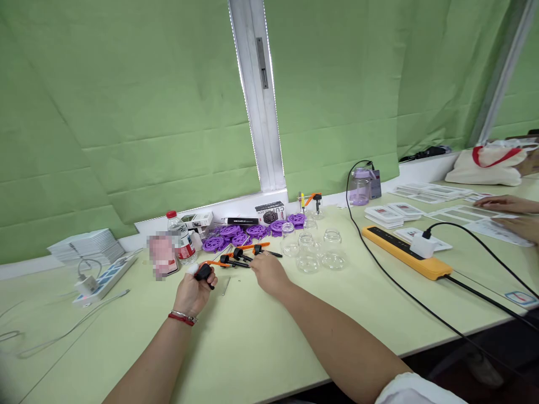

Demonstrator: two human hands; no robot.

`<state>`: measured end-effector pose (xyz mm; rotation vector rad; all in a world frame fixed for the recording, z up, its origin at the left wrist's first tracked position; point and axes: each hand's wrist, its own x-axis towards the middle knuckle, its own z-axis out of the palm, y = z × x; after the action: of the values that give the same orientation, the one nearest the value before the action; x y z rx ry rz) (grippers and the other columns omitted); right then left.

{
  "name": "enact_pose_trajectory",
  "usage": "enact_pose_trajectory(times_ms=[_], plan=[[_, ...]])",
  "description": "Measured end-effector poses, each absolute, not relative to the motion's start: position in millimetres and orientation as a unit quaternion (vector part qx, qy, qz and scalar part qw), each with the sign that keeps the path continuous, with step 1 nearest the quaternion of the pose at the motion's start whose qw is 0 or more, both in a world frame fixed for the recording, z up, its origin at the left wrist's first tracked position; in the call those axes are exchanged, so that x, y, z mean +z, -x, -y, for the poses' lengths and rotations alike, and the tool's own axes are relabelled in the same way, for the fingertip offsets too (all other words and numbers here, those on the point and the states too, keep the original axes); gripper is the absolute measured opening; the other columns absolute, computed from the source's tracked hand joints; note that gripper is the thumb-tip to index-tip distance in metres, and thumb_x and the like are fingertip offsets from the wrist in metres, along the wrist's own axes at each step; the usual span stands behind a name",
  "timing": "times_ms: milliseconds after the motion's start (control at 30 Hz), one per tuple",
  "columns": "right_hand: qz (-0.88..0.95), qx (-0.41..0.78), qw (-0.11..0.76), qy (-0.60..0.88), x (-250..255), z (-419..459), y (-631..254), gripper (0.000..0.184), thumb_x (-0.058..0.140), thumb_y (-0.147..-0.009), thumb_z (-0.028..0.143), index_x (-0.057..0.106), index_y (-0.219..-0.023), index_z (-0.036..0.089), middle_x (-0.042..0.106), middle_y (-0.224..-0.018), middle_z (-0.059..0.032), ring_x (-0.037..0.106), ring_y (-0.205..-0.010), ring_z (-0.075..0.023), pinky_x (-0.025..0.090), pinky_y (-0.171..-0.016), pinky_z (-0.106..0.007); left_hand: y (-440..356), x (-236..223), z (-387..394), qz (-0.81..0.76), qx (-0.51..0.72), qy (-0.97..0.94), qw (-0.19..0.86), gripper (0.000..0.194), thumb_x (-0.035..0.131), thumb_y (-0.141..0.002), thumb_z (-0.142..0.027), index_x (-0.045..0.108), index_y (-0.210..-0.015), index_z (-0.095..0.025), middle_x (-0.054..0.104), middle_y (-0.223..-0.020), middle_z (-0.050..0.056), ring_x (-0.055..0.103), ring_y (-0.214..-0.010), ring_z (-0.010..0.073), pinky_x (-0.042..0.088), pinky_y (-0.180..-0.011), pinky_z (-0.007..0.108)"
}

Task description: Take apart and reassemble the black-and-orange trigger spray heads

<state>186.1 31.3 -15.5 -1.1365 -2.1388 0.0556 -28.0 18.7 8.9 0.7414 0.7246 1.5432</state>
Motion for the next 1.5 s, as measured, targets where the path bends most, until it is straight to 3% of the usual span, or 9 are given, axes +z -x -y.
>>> enact_pose_trajectory(times_ms=[167,233,433,667,800,1000,1067,1233,1500], plan=[[0.919,-0.067,0.226,0.315,-30,-24,-144,0.035,0.043,-0.085,0.01,0.056,-0.117,0.018,0.059,-0.12,-0.0085,0.049,-0.105,-0.0217,0.038,-0.083,-0.035,27,6,-19,-0.302,0.671,-0.325,0.594,0.012,0.052,-0.073,-0.027,0.051,-0.073,-0.015,0.05,-0.059,-0.001,0.043,-0.045,0.0092,0.036,-0.045,0.024],[0.935,-0.099,0.194,0.279,-30,-21,-131,0.034,0.042,-0.087,0.014,0.053,-0.119,0.018,0.055,-0.124,-0.0091,0.046,-0.111,-0.0229,0.038,-0.083,-0.037,26,7,-18,-0.306,0.667,-0.327,0.595,0.013,0.052,-0.074,-0.027,0.052,-0.074,-0.015,0.05,-0.059,-0.001,0.043,-0.045,0.0092,0.036,-0.045,0.024],[0.963,-0.178,0.118,0.163,-24,-1,-124,0.02,0.042,-0.086,0.011,0.06,-0.092,0.013,0.066,-0.086,-0.0076,0.057,-0.083,-0.018,0.04,-0.072,-0.031,23,9,-15,-0.312,0.668,-0.315,0.597,0.012,0.051,-0.074,-0.026,0.051,-0.069,-0.015,0.047,-0.056,-0.001,0.042,-0.043,0.0096,0.034,-0.043,0.024],[0.965,-0.22,0.112,0.089,-27,35,-121,0.017,0.045,-0.081,0.011,0.061,-0.084,0.015,0.065,-0.076,-0.007,0.055,-0.068,-0.0171,0.039,-0.063,-0.031,21,10,-12,-0.302,0.641,-0.318,0.63,0.018,0.048,-0.078,-0.026,0.058,-0.084,-0.012,0.051,-0.06,0.002,0.045,-0.046,0.0113,0.037,-0.046,0.026],[0.967,-0.157,0.178,0.095,-19,37,-123,0.02,0.042,-0.082,0.01,0.059,-0.082,0.02,0.065,-0.076,-0.0046,0.056,-0.069,-0.0157,0.042,-0.064,-0.029,16,9,-8,-0.291,0.614,-0.349,0.646,0.022,0.05,-0.078,-0.028,0.059,-0.088,-0.011,0.051,-0.06,0.001,0.047,-0.049,0.0117,0.038,-0.048,0.025],[0.746,0.171,0.564,0.309,14,15,-144,0.014,0.046,-0.084,0.021,0.059,-0.088,0.02,0.065,-0.086,-0.0045,0.06,-0.077,-0.0146,0.048,-0.075,-0.029,-5,-2,-1,-0.273,0.558,-0.384,0.683,0.024,0.054,-0.079,-0.033,0.058,-0.092,-0.012,0.054,-0.064,0.001,0.049,-0.053,0.0109,0.038,-0.053,0.024],[0.659,0.262,0.622,0.332,17,6,-150,0.014,0.051,-0.082,0.029,0.059,-0.085,0.018,0.064,-0.081,-0.0052,0.061,-0.073,-0.0156,0.05,-0.071,-0.03,-15,-4,5,-0.259,0.528,-0.401,0.702,0.026,0.054,-0.079,-0.035,0.057,-0.094,-0.014,0.053,-0.064,0.0,0.048,-0.051,0.0111,0.037,-0.052,0.025],[0.579,0.404,0.635,0.313,11,-4,-152,0.021,0.061,-0.075,0.037,0.056,-0.08,0.017,0.061,-0.07,-0.0024,0.061,-0.063,-0.0145,0.054,-0.063,-0.03,-28,-6,17,-0.255,0.484,-0.419,0.725,0.027,0.053,-0.08,-0.041,0.054,-0.087,-0.015,0.052,-0.066,0.0,0.047,-0.052,0.0113,0.035,-0.053,0.026],[0.623,0.363,0.607,0.334,12,2,-149,0.011,0.057,-0.076,0.028,0.058,-0.077,0.017,0.061,-0.069,-0.0015,0.058,-0.062,-0.0127,0.051,-0.06,-0.026,-30,-5,20,-0.269,0.46,-0.431,0.728,0.032,0.054,-0.079,-0.047,0.05,-0.074,-0.015,0.05,-0.061,0.0,0.048,-0.052,0.0118,0.035,-0.053,0.027]])
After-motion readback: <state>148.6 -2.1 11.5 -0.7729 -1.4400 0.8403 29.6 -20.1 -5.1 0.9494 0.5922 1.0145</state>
